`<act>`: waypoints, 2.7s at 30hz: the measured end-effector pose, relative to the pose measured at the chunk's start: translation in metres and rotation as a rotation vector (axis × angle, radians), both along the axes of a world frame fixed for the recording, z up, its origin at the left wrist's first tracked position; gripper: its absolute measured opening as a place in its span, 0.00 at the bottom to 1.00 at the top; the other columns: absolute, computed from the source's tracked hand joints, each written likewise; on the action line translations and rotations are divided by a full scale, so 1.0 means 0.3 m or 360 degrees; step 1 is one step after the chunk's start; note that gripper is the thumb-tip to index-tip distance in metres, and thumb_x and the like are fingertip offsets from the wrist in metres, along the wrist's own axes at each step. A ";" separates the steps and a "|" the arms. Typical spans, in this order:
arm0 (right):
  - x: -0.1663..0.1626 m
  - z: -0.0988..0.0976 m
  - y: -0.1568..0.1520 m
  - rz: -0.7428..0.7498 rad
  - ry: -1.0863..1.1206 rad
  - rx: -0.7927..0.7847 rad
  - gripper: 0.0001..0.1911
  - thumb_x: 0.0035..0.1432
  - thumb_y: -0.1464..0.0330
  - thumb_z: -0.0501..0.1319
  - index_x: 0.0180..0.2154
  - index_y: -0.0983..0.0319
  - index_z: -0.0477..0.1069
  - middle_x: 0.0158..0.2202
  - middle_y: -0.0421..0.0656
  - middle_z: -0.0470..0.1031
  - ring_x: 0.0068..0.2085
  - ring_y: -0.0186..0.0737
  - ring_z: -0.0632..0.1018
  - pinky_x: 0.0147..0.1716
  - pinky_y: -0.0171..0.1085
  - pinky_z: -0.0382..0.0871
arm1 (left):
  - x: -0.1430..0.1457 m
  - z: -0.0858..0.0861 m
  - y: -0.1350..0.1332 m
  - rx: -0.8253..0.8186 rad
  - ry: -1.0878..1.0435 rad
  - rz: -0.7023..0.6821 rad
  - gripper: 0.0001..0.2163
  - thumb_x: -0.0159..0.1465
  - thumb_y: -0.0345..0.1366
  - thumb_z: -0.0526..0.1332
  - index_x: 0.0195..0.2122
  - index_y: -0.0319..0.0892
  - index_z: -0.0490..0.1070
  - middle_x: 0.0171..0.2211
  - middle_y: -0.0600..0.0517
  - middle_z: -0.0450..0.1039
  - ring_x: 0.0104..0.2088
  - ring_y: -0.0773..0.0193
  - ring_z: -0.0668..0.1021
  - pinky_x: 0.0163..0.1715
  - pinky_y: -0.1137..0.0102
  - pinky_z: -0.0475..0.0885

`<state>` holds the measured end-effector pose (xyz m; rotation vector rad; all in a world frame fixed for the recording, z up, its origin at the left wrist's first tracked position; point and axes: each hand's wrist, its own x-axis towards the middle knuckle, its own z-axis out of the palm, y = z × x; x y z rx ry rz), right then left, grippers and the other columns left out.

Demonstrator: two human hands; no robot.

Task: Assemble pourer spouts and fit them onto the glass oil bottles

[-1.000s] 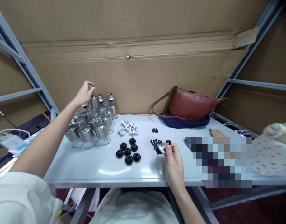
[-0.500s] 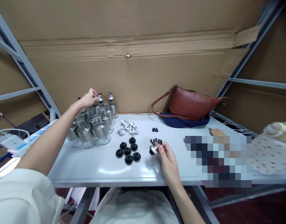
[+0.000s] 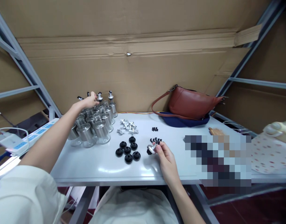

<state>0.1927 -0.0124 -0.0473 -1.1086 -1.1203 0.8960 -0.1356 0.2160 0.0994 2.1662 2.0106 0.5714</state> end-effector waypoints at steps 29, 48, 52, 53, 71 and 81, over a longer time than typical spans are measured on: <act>-0.036 -0.016 -0.018 0.0131 -0.0396 0.0357 0.17 0.59 0.67 0.59 0.51 0.61 0.70 0.34 0.42 0.73 0.35 0.35 0.75 0.39 0.36 0.71 | 0.506 -0.378 -0.639 -0.0018 -0.0608 -0.1294 0.24 0.63 0.44 0.57 0.56 0.40 0.53 0.43 0.45 0.70 0.37 0.62 0.75 0.35 0.68 0.71; -0.064 -0.033 -0.043 0.0011 -0.1308 0.0809 0.28 0.66 0.74 0.46 0.66 0.60 0.48 0.44 0.52 0.75 0.45 0.44 0.78 0.41 0.41 0.76 | 0.509 -0.410 -0.650 0.0310 -0.0082 -0.1203 0.11 0.64 0.43 0.52 0.35 0.41 0.63 0.28 0.51 0.69 0.26 0.64 0.69 0.32 0.69 0.66; -0.080 -0.045 -0.047 -0.0016 -0.1310 0.0766 0.29 0.65 0.75 0.45 0.66 0.60 0.47 0.47 0.52 0.75 0.48 0.45 0.77 0.44 0.42 0.75 | 0.513 -0.410 -0.642 0.0381 -0.0018 -0.1226 0.10 0.64 0.42 0.51 0.36 0.41 0.63 0.29 0.51 0.69 0.25 0.64 0.67 0.33 0.68 0.65; -0.081 -0.046 -0.047 -0.0018 -0.1303 0.0755 0.28 0.65 0.75 0.45 0.66 0.60 0.48 0.47 0.52 0.75 0.47 0.44 0.78 0.44 0.41 0.75 | 0.513 -0.409 -0.639 0.0405 -0.0005 -0.1235 0.10 0.64 0.42 0.51 0.36 0.41 0.63 0.29 0.51 0.69 0.25 0.64 0.67 0.32 0.68 0.65; 0.076 -0.018 -0.011 -0.0654 -0.1143 0.0350 0.11 0.61 0.61 0.55 0.32 0.61 0.71 0.29 0.44 0.73 0.32 0.41 0.72 0.32 0.38 0.64 | 0.464 -0.429 -0.594 0.0719 -0.0272 -0.1335 0.10 0.64 0.43 0.52 0.38 0.42 0.58 0.32 0.49 0.72 0.28 0.63 0.67 0.36 0.64 0.62; 0.141 -0.087 0.006 -0.0521 -0.1566 0.0224 0.16 0.63 0.61 0.52 0.31 0.62 0.74 0.28 0.46 0.71 0.32 0.44 0.69 0.34 0.42 0.62 | 0.477 -0.459 -0.593 0.0697 -0.0282 -0.1592 0.09 0.65 0.38 0.52 0.43 0.44 0.53 0.41 0.46 0.73 0.38 0.61 0.75 0.45 0.61 0.58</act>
